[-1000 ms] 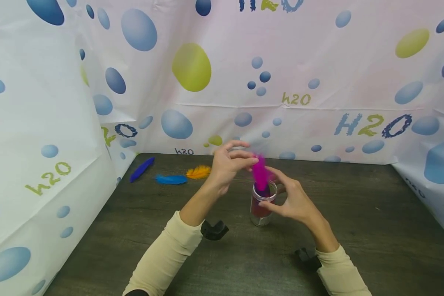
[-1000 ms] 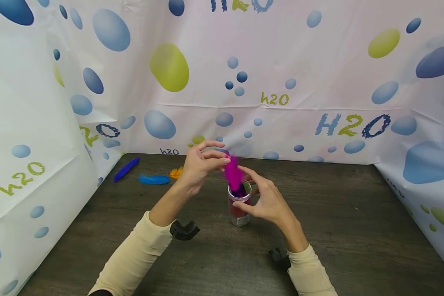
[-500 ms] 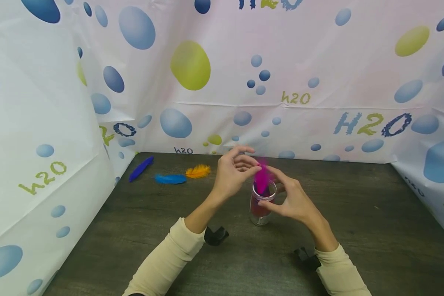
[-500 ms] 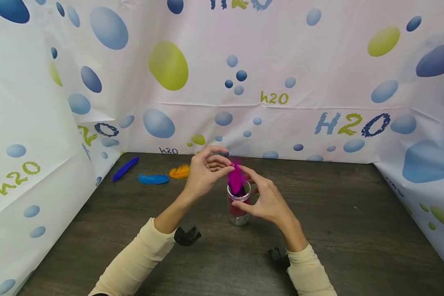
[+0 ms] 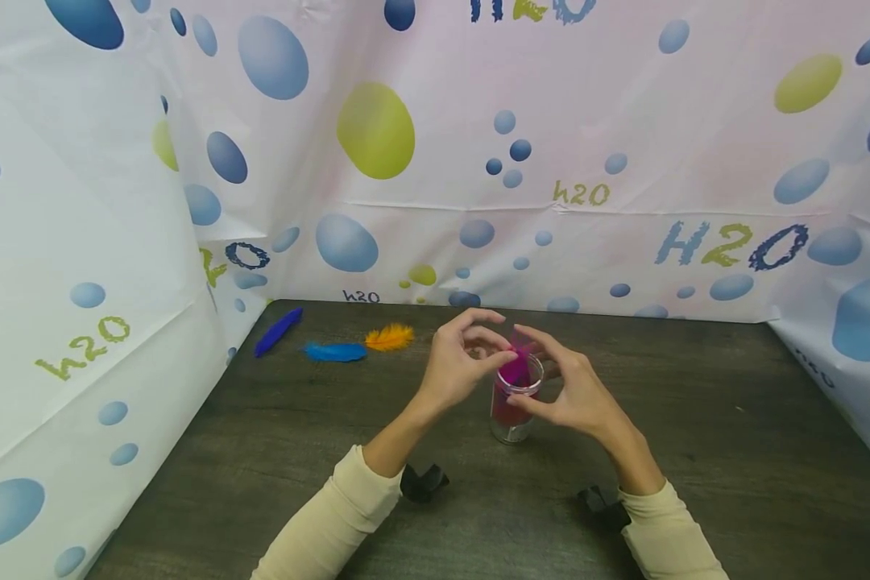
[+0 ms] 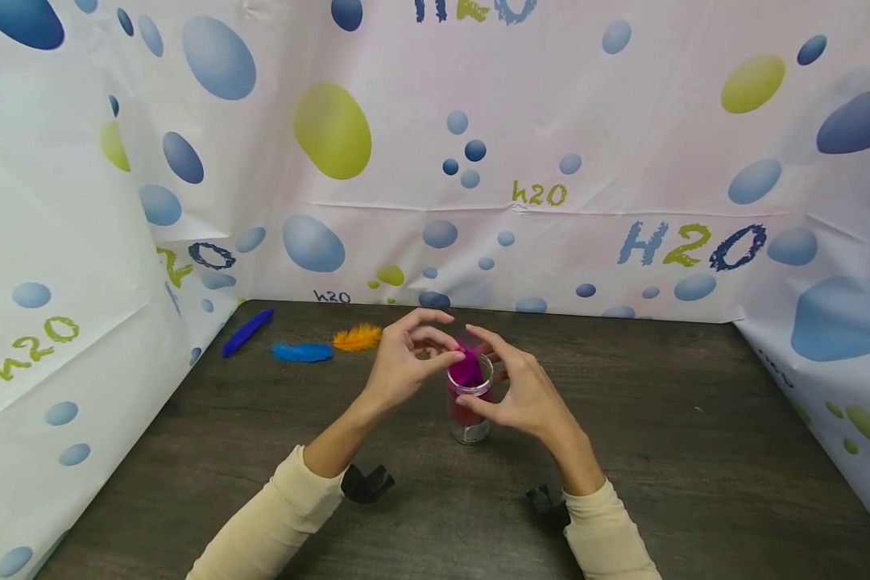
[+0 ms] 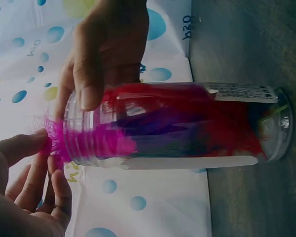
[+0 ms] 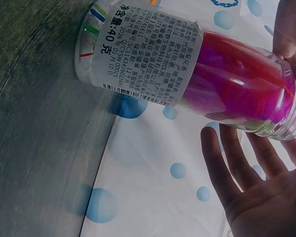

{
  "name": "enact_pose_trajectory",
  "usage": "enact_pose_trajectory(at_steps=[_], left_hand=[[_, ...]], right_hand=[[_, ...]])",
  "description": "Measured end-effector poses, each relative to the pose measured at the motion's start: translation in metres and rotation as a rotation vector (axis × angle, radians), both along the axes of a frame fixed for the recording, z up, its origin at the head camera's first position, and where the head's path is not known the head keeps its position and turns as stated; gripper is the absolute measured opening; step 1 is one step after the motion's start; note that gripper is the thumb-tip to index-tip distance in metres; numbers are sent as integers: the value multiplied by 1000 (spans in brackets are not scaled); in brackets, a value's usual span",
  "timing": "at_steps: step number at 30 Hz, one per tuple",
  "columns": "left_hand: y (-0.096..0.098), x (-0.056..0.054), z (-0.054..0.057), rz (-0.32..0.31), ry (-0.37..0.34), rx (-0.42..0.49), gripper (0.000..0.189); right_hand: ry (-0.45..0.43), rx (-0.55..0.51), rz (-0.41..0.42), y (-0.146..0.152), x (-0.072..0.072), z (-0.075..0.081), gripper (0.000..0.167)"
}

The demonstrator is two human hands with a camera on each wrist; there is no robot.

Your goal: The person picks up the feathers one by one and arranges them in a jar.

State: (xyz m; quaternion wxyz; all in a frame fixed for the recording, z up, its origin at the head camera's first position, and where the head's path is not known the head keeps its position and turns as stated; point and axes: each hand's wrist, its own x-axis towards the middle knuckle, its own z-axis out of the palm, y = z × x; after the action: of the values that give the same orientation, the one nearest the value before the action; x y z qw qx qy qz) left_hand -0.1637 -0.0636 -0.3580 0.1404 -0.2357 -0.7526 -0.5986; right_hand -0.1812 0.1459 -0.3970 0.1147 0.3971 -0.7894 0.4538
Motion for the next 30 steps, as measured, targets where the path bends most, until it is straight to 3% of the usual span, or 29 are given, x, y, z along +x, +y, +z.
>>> enact_pose_trajectory(at_steps=[7, 19, 26, 30], left_hand=[[-2, 1, -4, 15, -1, -56, 40], [-4, 0, -3, -44, 27, -58, 39], [-11, 0, -5, -15, 24, -55, 27], [-20, -3, -9, 25, 53, -114, 22]], right_hand=[[10, -3, -3, 0, -2, -1, 89], [-18, 6, -15, 0, 0, -2, 89], [-10, -3, 0, 0, 0, 0, 91], [-11, 2, -8, 0, 0, -1, 91]])
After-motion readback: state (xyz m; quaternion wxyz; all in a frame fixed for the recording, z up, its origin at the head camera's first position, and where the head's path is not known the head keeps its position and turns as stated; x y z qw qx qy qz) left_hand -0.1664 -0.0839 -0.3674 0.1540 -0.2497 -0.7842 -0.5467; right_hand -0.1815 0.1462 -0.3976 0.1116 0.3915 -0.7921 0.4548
